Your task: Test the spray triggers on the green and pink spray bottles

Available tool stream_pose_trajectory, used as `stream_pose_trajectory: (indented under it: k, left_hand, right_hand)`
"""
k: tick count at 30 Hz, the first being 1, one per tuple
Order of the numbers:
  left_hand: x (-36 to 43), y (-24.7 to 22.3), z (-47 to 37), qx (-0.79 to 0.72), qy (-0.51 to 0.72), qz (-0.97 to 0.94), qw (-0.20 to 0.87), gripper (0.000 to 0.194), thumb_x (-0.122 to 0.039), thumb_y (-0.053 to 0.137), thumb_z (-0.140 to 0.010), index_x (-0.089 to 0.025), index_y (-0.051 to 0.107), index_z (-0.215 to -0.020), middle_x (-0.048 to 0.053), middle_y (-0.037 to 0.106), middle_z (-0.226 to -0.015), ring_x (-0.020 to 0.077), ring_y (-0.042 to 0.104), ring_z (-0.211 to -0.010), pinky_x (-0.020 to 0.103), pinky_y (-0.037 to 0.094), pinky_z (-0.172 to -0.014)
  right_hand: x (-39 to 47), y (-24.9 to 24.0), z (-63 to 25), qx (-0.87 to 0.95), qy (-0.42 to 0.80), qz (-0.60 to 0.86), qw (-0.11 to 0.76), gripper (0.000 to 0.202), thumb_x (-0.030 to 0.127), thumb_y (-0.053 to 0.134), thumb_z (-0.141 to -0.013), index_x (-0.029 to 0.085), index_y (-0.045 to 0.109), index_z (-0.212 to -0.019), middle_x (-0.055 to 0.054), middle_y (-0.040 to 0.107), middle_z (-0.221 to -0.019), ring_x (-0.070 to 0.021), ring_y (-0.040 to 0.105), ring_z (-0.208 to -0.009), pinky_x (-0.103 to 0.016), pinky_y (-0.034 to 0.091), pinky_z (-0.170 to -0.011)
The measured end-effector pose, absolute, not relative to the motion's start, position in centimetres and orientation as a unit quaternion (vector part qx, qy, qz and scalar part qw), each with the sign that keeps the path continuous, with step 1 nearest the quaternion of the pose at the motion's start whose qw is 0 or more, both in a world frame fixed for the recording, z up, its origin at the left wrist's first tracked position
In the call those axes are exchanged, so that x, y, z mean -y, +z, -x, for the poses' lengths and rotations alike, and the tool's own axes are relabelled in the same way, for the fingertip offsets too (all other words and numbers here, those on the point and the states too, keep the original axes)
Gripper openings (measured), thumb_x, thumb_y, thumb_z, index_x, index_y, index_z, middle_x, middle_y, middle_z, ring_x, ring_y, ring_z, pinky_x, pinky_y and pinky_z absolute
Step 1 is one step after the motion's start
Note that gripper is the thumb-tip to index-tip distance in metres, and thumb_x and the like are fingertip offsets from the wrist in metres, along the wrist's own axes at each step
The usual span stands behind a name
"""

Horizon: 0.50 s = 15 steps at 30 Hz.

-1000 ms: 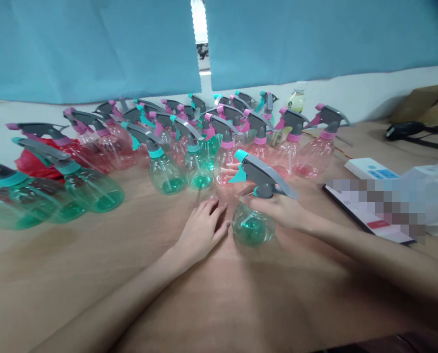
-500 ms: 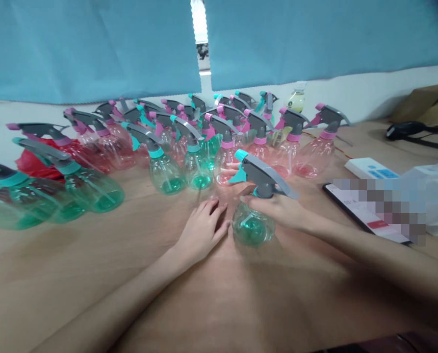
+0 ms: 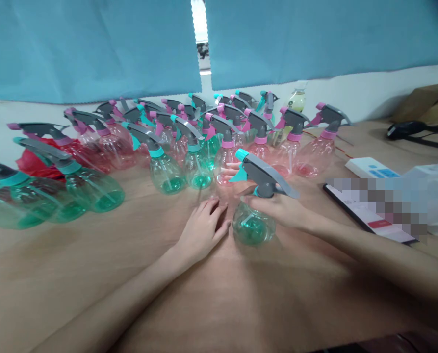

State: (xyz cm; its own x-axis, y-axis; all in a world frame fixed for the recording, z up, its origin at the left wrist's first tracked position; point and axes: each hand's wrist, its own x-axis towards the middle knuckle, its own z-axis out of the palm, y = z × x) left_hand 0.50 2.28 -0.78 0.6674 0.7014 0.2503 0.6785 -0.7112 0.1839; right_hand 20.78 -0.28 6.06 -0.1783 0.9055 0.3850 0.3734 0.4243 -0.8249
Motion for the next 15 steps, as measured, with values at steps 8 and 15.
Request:
stream_pose_trajectory:
  k: [8, 15]
  left_hand:
    - [-2.31, -0.87, -0.45, -0.376, 0.160, -0.912, 0.035, 0.036, -0.031, 0.049, -0.097, -0.015, 0.056, -0.128, 0.017, 0.055, -0.133, 0.0323, 0.049, -0.126, 0.050, 0.042, -0.101]
    - [-2.28, -0.80, -0.50, -0.378, 0.152, -0.913, 0.035, 0.036, -0.030, 0.051, -0.097, -0.012, 0.056, -0.128, 0.018, 0.055, -0.133, 0.0323, 0.048, -0.127, 0.049, 0.042, -0.102]
  right_hand:
    - [0.27, 6.05, -20.79, 0.715, 0.288, 0.451, 0.449, 0.035, 0.020, 0.058, -0.076, 0.027, 0.066, -0.109, 0.002, 0.060, -0.066, -0.0191, 0.061, -0.066, -0.033, 0.052, -0.061]
    - [0.31, 6.44, -20.71, 0.713, 0.311, 0.439, 0.450, 0.035, 0.021, 0.055, -0.075, 0.026, 0.063, -0.109, 0.001, 0.066, -0.078, -0.0168, 0.059, -0.067, -0.031, 0.049, -0.061]
